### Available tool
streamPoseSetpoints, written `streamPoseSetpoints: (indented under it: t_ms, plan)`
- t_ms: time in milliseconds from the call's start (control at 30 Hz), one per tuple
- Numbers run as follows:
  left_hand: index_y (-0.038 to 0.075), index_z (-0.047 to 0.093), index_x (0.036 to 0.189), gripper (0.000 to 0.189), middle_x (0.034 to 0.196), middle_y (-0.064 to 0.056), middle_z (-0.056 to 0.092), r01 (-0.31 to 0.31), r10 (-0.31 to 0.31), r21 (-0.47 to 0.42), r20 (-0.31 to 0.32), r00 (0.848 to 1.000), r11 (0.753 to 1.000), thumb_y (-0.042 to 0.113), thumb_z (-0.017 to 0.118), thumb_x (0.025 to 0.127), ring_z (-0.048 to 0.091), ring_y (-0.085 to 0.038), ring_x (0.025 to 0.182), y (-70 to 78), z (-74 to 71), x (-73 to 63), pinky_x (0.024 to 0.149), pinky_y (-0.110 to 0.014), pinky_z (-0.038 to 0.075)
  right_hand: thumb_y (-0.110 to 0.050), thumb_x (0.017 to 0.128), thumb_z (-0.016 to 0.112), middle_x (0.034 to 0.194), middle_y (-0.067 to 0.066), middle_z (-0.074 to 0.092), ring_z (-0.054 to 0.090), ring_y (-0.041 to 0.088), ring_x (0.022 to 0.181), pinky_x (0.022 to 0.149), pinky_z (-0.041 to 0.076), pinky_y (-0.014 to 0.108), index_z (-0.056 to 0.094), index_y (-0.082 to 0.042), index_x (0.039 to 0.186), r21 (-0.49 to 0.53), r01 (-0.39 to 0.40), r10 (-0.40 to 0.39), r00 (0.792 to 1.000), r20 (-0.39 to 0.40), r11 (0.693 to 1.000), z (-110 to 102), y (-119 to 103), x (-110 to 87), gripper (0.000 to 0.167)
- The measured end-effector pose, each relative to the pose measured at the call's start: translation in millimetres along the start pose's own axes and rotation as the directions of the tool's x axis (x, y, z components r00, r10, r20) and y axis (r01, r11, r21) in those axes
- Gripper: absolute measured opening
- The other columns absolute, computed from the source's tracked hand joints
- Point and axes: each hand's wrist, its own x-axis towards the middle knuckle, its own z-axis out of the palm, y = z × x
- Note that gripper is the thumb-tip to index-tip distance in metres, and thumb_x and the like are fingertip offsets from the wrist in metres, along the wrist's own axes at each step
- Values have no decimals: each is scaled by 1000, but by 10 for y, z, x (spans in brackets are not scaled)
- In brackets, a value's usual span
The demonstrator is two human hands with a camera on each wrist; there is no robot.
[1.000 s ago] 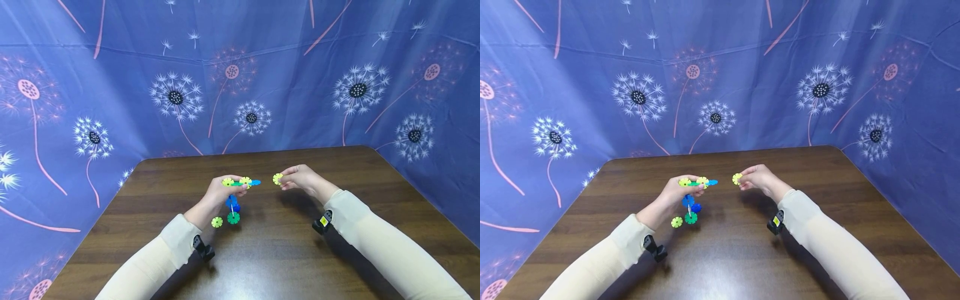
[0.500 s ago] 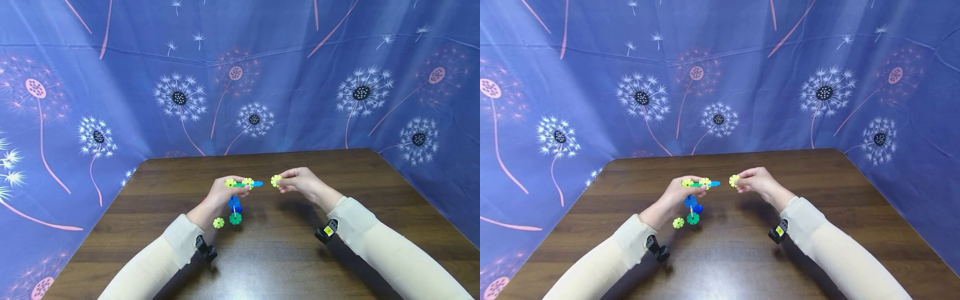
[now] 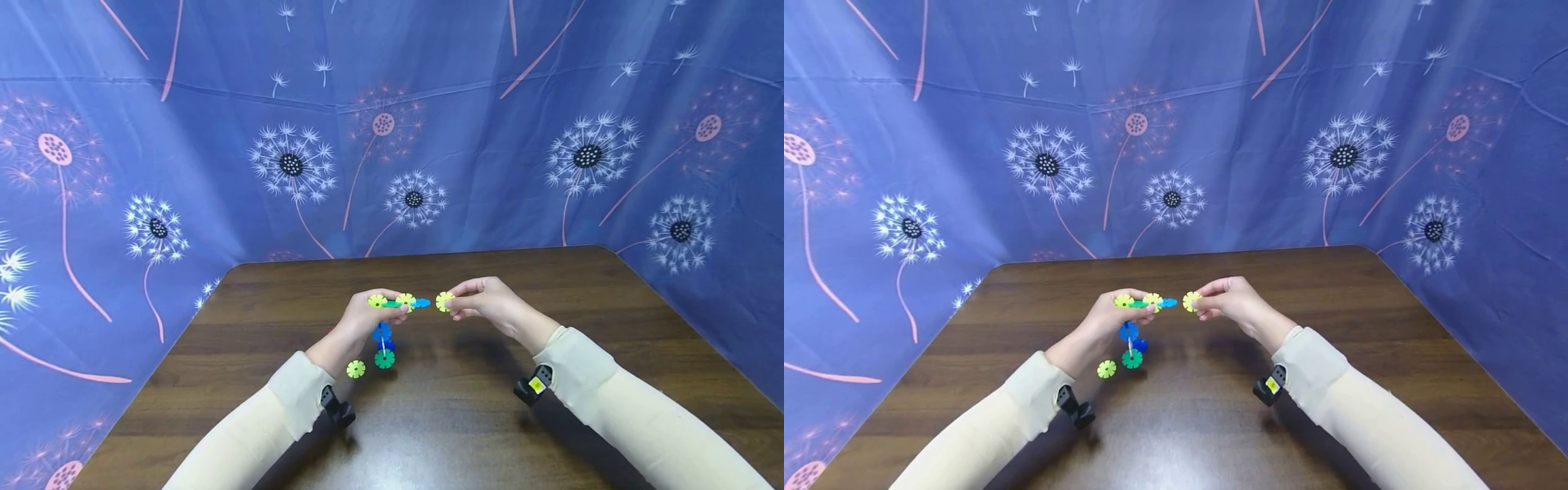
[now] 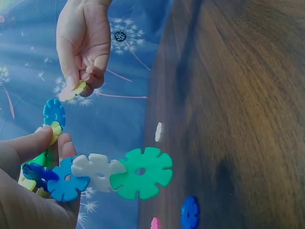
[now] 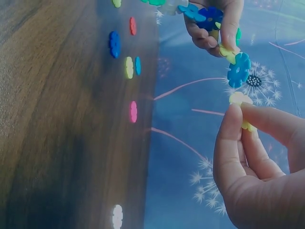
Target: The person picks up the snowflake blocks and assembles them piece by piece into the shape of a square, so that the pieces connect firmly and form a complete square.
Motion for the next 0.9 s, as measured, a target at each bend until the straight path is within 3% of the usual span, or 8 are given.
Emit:
streamPoseSetpoints:
  t_ms: [400, 900]
  plan:
    - [5, 70, 108, 26, 88, -12, 75, -20, 20, 16, 13, 1000, 1000, 11, 76, 83, 72, -14, 73, 20, 38, -23, 81, -34, 57, 2, 87, 66, 79, 1, 71, 67, 10, 67, 73, 58, 27, 57, 20, 112, -29, 12, -12, 1000, 9, 1000, 71, -39, -5, 33]
    - [3, 69, 101, 19, 81, -10, 75, 0, 0, 23, 9, 1000, 1000, 8, 75, 83, 73, -16, 72, 64, 90, 15, 88, -42, 55, 4, 85, 68, 71, 1, 69, 63, 7, 59, 61, 56, 24, 61, 20, 105, -104, 43, -45, 999, -21, 994, 88, -36, 19, 28]
